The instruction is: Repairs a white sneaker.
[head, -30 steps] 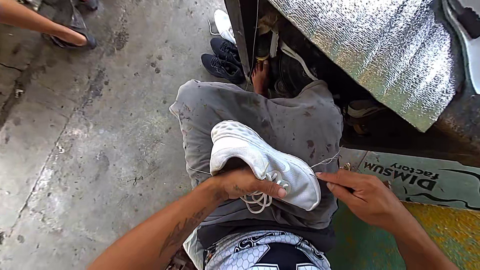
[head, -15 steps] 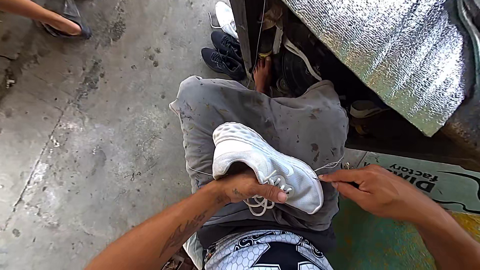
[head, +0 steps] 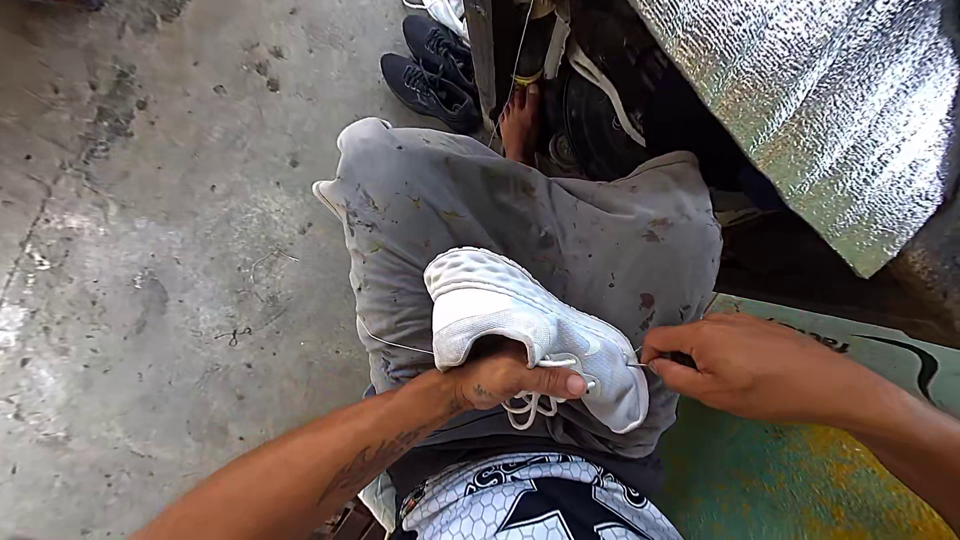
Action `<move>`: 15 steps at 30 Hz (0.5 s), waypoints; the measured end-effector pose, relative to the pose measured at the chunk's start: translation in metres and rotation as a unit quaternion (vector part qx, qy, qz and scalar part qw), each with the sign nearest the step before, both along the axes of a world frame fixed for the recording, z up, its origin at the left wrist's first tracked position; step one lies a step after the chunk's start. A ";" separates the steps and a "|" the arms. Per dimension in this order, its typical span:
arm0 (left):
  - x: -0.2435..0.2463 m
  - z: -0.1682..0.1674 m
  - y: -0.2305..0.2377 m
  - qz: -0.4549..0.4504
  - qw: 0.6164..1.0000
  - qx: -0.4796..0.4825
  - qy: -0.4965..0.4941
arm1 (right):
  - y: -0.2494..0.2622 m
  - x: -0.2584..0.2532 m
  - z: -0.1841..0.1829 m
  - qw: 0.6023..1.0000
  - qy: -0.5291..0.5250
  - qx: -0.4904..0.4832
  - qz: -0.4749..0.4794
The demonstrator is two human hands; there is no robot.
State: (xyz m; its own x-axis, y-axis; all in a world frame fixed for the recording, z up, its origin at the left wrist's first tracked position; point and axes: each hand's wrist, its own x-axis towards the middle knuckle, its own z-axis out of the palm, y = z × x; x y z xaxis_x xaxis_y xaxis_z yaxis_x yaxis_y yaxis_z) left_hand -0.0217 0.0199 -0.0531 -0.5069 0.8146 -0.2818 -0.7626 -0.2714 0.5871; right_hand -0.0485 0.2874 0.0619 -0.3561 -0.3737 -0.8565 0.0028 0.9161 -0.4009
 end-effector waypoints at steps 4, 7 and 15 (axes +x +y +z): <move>-0.001 0.006 0.002 0.009 1.000 -0.006 -0.011 | -0.019 0.010 -0.002 0.998 0.053 0.019 0.017; -0.006 0.018 0.005 0.042 0.999 0.021 -0.021 | -0.009 0.002 0.007 0.992 0.128 -0.010 0.014; -0.025 0.096 -0.072 0.047 0.931 -0.254 0.260 | -0.001 -0.032 0.029 0.941 0.292 0.027 0.167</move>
State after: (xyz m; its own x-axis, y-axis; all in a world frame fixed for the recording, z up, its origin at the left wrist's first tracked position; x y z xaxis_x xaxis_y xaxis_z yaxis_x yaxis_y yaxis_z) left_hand -0.0463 -0.0519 0.0426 -0.7446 0.5883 -0.3154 -0.3272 0.0901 0.9407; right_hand -0.0810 0.2863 0.0910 -0.6426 -0.5102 -0.5716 -0.4953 0.8458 -0.1981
